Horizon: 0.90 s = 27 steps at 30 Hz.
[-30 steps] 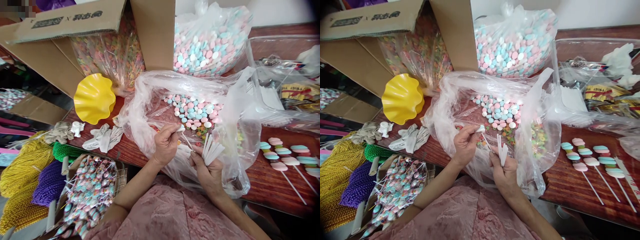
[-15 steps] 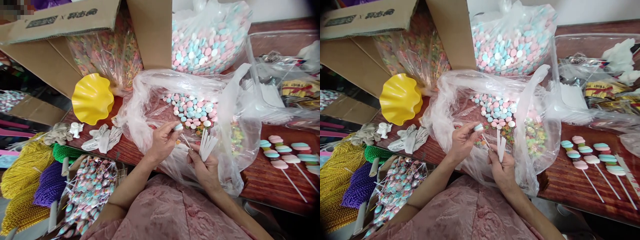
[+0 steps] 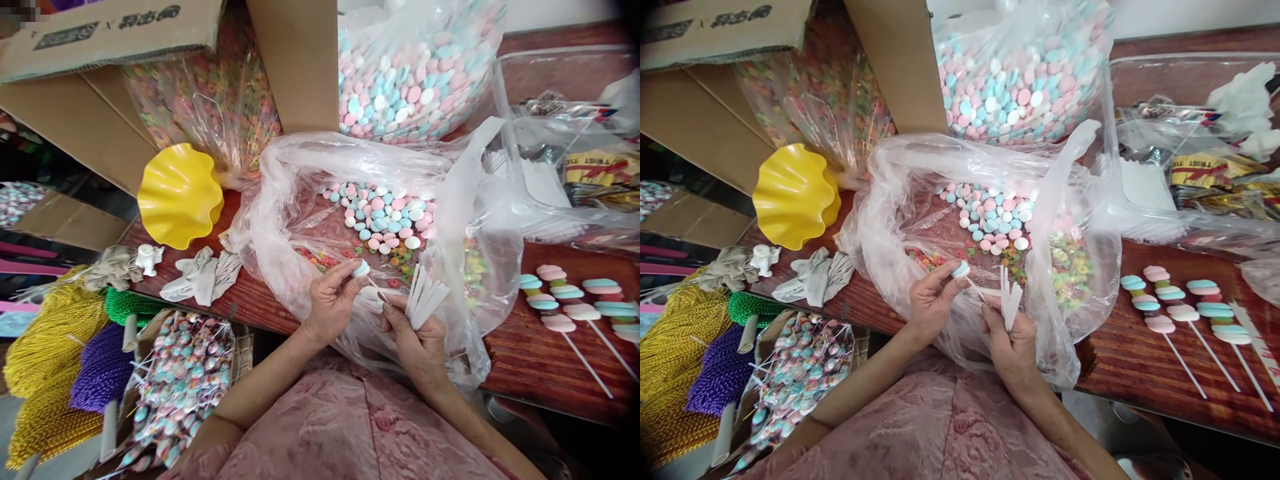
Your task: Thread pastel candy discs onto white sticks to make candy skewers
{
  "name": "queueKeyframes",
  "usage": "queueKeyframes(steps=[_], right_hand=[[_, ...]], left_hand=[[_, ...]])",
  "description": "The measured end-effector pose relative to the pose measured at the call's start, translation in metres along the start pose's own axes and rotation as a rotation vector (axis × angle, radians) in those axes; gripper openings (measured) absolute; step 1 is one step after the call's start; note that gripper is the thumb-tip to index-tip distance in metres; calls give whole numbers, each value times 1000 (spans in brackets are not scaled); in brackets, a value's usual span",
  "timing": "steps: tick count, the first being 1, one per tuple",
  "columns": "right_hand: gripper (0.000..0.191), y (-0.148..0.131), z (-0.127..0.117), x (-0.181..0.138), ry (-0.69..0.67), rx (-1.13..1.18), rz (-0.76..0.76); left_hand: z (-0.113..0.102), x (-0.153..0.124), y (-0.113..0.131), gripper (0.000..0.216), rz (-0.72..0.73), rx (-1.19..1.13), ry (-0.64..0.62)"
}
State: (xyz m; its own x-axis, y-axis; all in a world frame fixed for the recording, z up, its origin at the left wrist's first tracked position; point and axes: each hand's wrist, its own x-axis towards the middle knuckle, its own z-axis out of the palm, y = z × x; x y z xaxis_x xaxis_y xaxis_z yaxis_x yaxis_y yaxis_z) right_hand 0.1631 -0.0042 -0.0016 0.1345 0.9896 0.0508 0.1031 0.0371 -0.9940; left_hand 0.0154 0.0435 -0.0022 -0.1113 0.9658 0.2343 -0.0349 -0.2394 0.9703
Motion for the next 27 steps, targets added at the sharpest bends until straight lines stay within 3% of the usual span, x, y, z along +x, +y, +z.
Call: queueKeyframes(steps=[3, 7, 16, 21, 24, 27], right_hand=[[22, 1, -1, 0, -30, -16, -23], [20, 2, -2, 0, -48, -29, -68], [17, 7, -6, 4, 2, -10, -58], [24, 15, -28, 14, 72, -33, 122], [29, 18, -39, 17, 106, -71, 201], [31, 22, -40, 14, 96, -56, 199]], left_hand=[[2, 0, 2, 33, -95, -72, 23], [6, -2, 1, 32, -118, -99, 26], [15, -9, -1, 27, 61, 109, -201], [3, 33, 12, 34, 79, 365, -493], [3, 73, 17, 29, 129, 730, -625], [16, 102, 12, 27, 170, 1076, -762]])
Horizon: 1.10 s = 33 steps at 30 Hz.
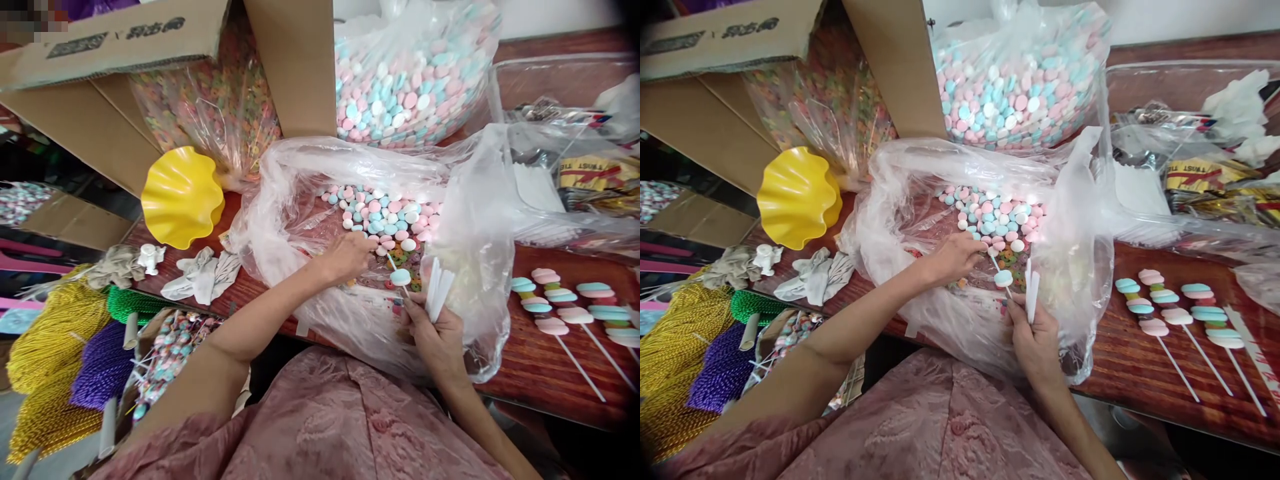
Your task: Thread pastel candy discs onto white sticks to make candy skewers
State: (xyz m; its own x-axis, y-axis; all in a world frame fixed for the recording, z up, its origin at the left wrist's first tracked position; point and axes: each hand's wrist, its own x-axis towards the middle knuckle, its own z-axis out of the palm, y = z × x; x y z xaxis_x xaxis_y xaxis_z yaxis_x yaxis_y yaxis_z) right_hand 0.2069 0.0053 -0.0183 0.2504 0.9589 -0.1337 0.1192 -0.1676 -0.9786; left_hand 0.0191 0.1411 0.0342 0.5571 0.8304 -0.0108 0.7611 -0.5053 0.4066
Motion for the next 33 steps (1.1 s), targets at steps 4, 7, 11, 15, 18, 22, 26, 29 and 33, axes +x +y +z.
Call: queueKeyframes(steps=[4, 7, 11, 15, 18, 22, 26, 29, 33], right_hand=[[31, 7, 2, -5, -12, 42, -8], [30, 12, 0, -6, -39, 67, -1], [30, 16, -3, -5, -67, 49, -9], [31, 13, -1, -4, -61, 0, -30], [33, 13, 0, -4, -50, 14, -23], [34, 16, -1, -5, -40, 1, -31], [34, 18, -2, -6, -52, -22, -39], [34, 19, -2, -6, -49, -1, -31], [33, 17, -2, -5, -46, -23, -49]], left_hand=[[7, 26, -6, 26, 0, 38, -57], [5, 29, -19, 25, -8, -142, -16], [-5, 18, -30, 26, -128, -37, 133], [-4, 9, -15, 27, -104, 133, 120], [3, 11, 3, 26, -132, 178, 3], [10, 16, 10, 26, -152, 222, -27], [23, 17, 3, 28, -57, 145, 33], [33, 15, -2, 39, 14, 61, 106], [33, 11, 1, 48, 58, -74, 155]])
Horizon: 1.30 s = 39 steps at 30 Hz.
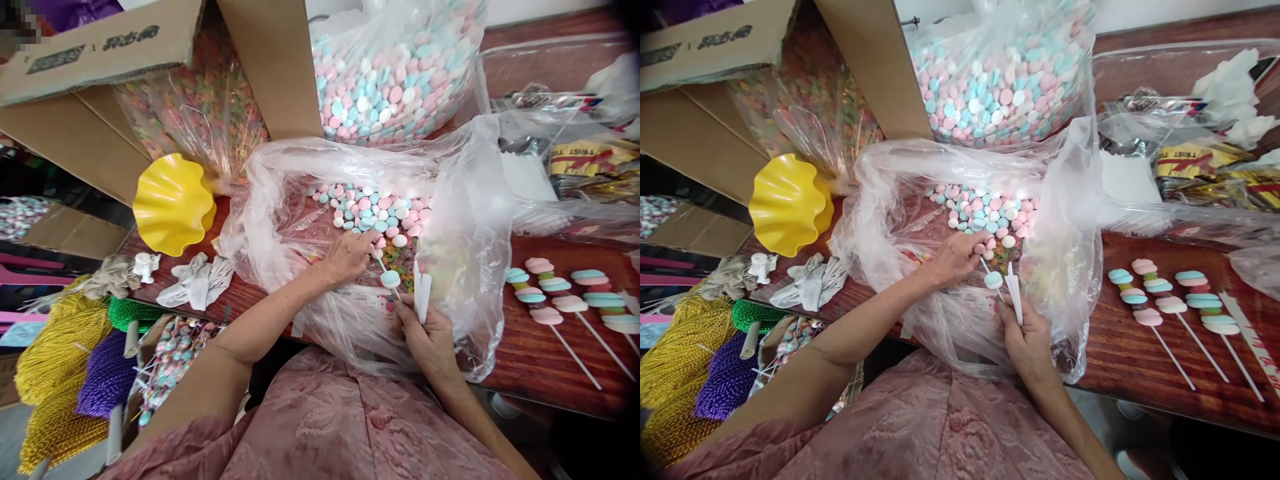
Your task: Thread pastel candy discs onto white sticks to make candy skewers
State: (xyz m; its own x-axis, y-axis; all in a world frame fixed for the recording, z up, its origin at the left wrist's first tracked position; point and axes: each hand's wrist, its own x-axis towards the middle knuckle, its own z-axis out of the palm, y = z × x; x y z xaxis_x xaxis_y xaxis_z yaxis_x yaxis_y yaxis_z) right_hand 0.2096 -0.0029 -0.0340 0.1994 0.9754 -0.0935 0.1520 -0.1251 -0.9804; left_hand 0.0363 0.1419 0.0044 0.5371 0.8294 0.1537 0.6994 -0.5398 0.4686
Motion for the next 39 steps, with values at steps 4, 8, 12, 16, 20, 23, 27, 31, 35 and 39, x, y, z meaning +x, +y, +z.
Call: queueKeyframes(steps=[4, 8, 12, 16, 20, 23, 27, 31, 35, 39], right_hand=[[32, -7, -1, -1, -13, -11, -31], [29, -11, -1, 0, -53, -83, -68], [25, -6, 0, 3, -86, -100, -66], [26, -6, -1, 3, -75, -128, -67], [29, -13, -2, -1, -56, -185, -89], [28, -15, -1, -2, -55, -204, -105], [27, -11, 0, -1, -59, -225, -126], [28, -11, 0, 0, -68, -219, -134], [29, -12, 0, 0, -88, -203, -131], [27, -11, 1, -1, -97, -195, -143]], left_hand=[[-13, -8, 4, 58, -150, -438, 78], [-15, -26, -1, 59, -263, -676, 144], [-9, -41, -8, 36, -143, -353, 150], [-8, -44, -4, 31, -52, -15, -17], [-13, -45, 4, 26, -48, 187, -74], [-14, -46, 3, 21, -9, 159, -59], [-10, -44, -2, 26, 26, 149, -87], [-8, -44, -3, 29, 29, 174, -51], [-5, -47, -6, 31, 53, 78, 10], [-6, -48, -8, 27, -14, -388, 172]])
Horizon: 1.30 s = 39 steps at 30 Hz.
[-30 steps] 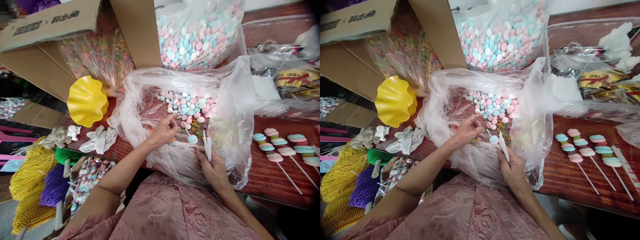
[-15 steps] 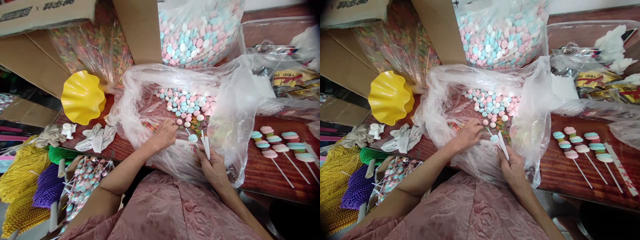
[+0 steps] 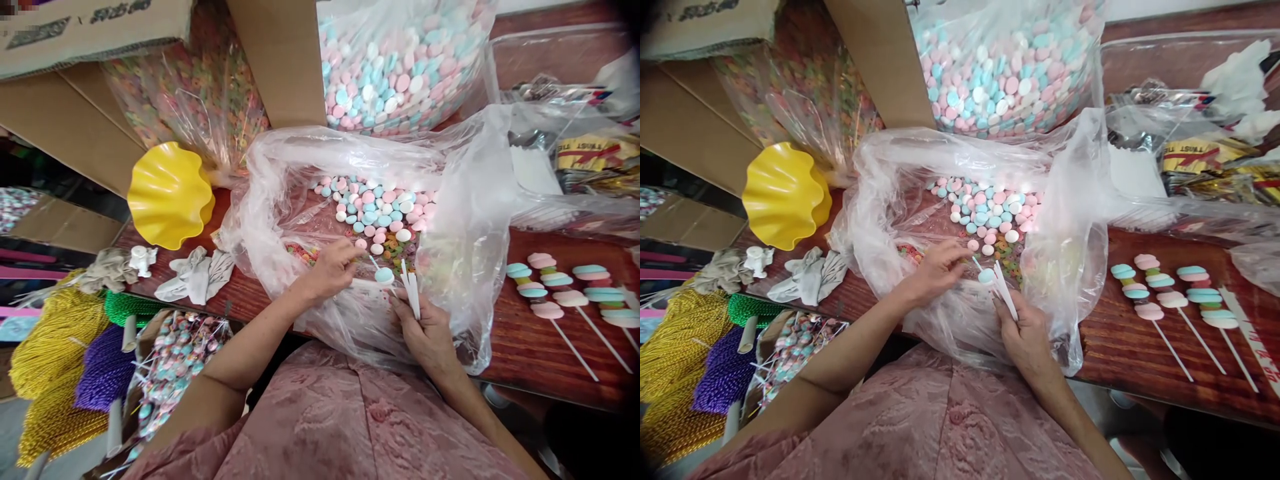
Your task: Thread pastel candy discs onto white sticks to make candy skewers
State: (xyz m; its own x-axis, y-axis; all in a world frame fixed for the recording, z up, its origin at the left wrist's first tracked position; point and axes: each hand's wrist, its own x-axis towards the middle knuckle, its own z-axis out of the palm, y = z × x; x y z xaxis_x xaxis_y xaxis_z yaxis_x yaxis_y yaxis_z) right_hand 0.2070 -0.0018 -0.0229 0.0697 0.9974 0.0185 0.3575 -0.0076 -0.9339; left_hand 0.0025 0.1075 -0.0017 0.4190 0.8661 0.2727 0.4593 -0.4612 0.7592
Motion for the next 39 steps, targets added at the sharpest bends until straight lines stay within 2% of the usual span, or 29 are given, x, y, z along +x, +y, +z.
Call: queueKeyframes(steps=[2, 4, 7, 10, 13, 16, 19, 21, 23, 26, 28, 30, 36, 39], right_hand=[[26, 0, 1, 0, -14, 11, -14], [24, -2, 1, 0, -31, 21, -32], [23, -9, 2, 1, -51, 7, -64], [22, -18, 2, 1, -71, -68, -120], [19, -25, 1, 1, -82, -179, -191], [19, -27, 2, -1, -74, -246, -208], [19, -26, 3, -2, -71, -243, -183], [18, -24, 3, -2, -75, -213, -175], [17, -24, 3, -2, -88, -186, -192], [18, -25, 1, -1, -110, -201, -246], [18, -26, 0, 0, -132, -236, -281], [18, -26, -2, 1, -153, -272, -316], [24, -21, -9, 0, -181, -345, -386], [26, -19, -12, -2, -179, -358, -399]], left_hand=[[-3, 1, 3, 31, -136, -330, 105], [-7, 0, 8, 38, -263, -618, 149], [-9, -4, 15, 38, -359, -829, 199], [-7, -11, 18, 33, -318, -802, 305], [-6, -17, 19, 22, -146, -551, 374], [-9, -22, 23, 8, 81, -223, 357], [-10, -25, 27, 13, 205, -86, 313], [-8, -26, 27, 12, 137, -167, 318], [-6, -26, 25, 12, -10, -386, 343], [-4, -26, 21, 23, -211, -749, 353], [-4, -26, 20, 25, -284, -855, 349], [-5, -26, 20, 24, -293, -857, 358], [-6, -26, 19, 14, -172, -664, 342], [-8, -25, 20, 15, -190, -672, 310]])
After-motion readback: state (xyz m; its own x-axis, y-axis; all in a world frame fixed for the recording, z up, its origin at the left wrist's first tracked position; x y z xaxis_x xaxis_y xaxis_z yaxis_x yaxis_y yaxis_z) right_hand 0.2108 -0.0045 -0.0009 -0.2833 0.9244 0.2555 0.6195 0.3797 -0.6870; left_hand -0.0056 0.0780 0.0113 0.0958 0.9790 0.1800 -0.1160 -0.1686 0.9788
